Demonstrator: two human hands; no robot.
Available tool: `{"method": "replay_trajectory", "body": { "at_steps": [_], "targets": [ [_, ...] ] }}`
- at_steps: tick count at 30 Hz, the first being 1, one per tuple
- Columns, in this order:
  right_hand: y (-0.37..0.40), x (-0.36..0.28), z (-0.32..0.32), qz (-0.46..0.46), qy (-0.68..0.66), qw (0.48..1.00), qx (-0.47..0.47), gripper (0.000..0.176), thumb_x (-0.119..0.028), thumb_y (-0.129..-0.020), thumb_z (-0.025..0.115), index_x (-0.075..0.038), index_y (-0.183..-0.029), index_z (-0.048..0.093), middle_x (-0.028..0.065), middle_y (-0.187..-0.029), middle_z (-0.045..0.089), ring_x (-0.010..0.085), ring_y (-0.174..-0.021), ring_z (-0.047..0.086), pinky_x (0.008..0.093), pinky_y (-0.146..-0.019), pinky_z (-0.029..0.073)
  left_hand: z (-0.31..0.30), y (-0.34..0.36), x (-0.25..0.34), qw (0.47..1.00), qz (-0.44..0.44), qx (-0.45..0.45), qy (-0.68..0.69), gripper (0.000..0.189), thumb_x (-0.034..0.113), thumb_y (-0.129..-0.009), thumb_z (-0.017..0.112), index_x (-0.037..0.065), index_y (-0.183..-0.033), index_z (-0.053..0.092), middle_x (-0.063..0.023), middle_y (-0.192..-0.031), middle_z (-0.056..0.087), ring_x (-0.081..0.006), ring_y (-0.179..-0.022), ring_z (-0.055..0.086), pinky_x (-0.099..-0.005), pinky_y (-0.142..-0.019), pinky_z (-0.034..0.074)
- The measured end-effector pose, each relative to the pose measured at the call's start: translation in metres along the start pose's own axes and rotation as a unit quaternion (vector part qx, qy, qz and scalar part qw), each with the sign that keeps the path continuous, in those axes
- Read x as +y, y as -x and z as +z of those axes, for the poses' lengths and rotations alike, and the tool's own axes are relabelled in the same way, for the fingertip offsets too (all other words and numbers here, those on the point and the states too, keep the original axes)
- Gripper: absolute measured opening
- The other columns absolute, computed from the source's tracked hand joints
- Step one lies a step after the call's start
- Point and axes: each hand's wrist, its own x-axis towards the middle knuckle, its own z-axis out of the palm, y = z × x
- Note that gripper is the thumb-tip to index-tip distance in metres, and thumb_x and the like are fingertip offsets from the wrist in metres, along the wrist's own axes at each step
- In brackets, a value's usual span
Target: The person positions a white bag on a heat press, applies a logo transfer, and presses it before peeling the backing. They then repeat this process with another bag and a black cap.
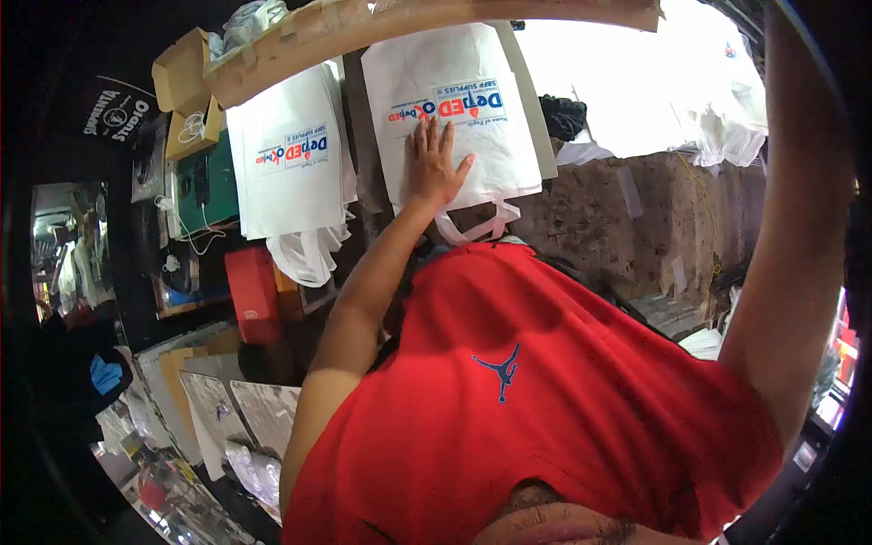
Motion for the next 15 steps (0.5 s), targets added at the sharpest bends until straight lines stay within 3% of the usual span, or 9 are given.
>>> {"method": "replay_trajectory", "body": {
  "at_steps": [15],
  "targets": [
    [-0.003, -0.031, 0.008, 0.025, -0.034, 0.999, -0.023, 0.041, -0.038, -0.087, 0.071, -0.003, -0.109, 0.072, 0.0176, -0.096, 0.071, 0.0280, -0.091, 0.070, 0.0368, -0.083, 0.055, 0.003, -0.004, 0.000, 1.000, 0.013, 0.001, -0.020, 0.076, 0.053, -0.095, 0.054, 0.004, -0.151, 0.040, -0.0243, -0.157, 0.034, -0.0421, -0.148, 0.024, -0.0569, -0.121, 0.016]
  ]
}}
